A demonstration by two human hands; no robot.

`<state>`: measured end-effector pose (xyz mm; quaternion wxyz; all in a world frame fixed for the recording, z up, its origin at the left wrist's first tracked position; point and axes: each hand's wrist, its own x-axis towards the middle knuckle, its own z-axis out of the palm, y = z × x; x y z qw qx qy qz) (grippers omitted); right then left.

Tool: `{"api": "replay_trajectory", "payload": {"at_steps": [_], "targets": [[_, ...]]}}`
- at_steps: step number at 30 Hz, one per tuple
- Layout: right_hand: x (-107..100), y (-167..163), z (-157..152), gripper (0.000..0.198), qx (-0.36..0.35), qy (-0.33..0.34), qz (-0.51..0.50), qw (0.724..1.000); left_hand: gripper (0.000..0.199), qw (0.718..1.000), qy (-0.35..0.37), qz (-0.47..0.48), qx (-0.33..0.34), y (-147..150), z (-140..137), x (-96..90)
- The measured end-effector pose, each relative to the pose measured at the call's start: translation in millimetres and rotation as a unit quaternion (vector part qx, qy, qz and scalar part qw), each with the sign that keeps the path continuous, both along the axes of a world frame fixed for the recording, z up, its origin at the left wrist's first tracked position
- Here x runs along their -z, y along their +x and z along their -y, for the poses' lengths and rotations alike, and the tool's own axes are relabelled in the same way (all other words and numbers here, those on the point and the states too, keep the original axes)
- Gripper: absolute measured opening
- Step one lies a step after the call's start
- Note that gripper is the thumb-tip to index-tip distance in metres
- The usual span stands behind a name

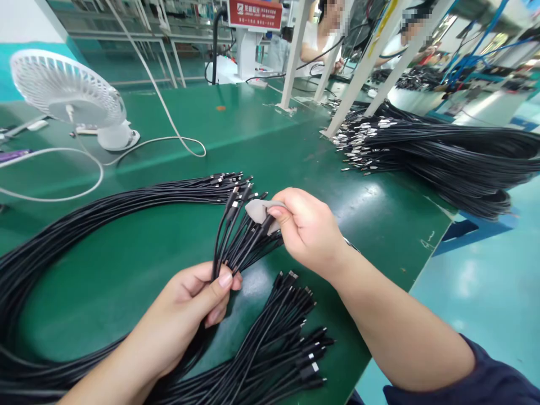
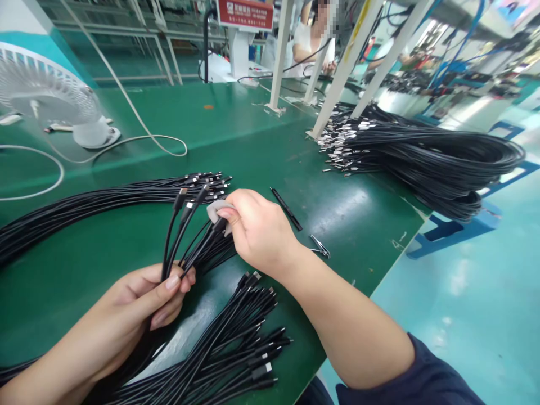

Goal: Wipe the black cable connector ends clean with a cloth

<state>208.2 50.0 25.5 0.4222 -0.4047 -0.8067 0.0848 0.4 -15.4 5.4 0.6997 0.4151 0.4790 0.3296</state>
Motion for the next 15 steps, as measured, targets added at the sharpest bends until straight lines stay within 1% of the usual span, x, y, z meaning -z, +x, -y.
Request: {"api": "replay_trajectory", "payload": {"at_steps": [2, 4, 6, 8, 10, 12, 13, 14, 15], "targets": [[0, 0, -2, 0.018, 0.015, -0.002, -0.013, 1.000, 0.029, 1.000, -0.002, 0.001, -0.002, -1, 0, 0.0], [-2, 2, -5, 0.018, 0.042, -0.027, -0.058, 0.997, 0.029, 1.000, -0.003, 0.005, -0.001, -2, 0, -0.5], [-5, 5, -8, 0.020, 0.056, -0.092, -0.127, 0.986, 0.029, 1.000, 0.000, 0.012, -0.002, -2, 1, -1.1], [-9, 10, -10, 0.023, 0.023, -0.188, -0.190, 0.963, 0.029, 1.000, 0.003, 0.021, -0.005, -2, 1, -1.8], [-11, 12, -9, 0.021, -0.065, -0.301, -0.224, 0.925, 0.028, 1.000, 0.005, 0.025, -0.009, -2, 2, -2.6], [-11, 11, -5, 0.019, -0.175, -0.406, -0.229, 0.867, 0.028, 1.000, 0.007, 0.023, -0.013, -1, 2, -3.5], [-10, 9, -2, 0.022, -0.225, -0.441, -0.230, 0.838, 0.029, 1.000, 0.007, 0.021, -0.016, -1, 1, -4.1], [-9, 7, 1, 0.028, -0.268, -0.460, -0.235, 0.813, 0.030, 1.000, 0.007, 0.019, -0.018, 0, 1, -4.6], [-8, 3, 3, 0.031, -0.295, -0.465, -0.246, 0.797, 0.031, 1.000, 0.005, 0.018, -0.019, 0, 1, -5.2]]}}
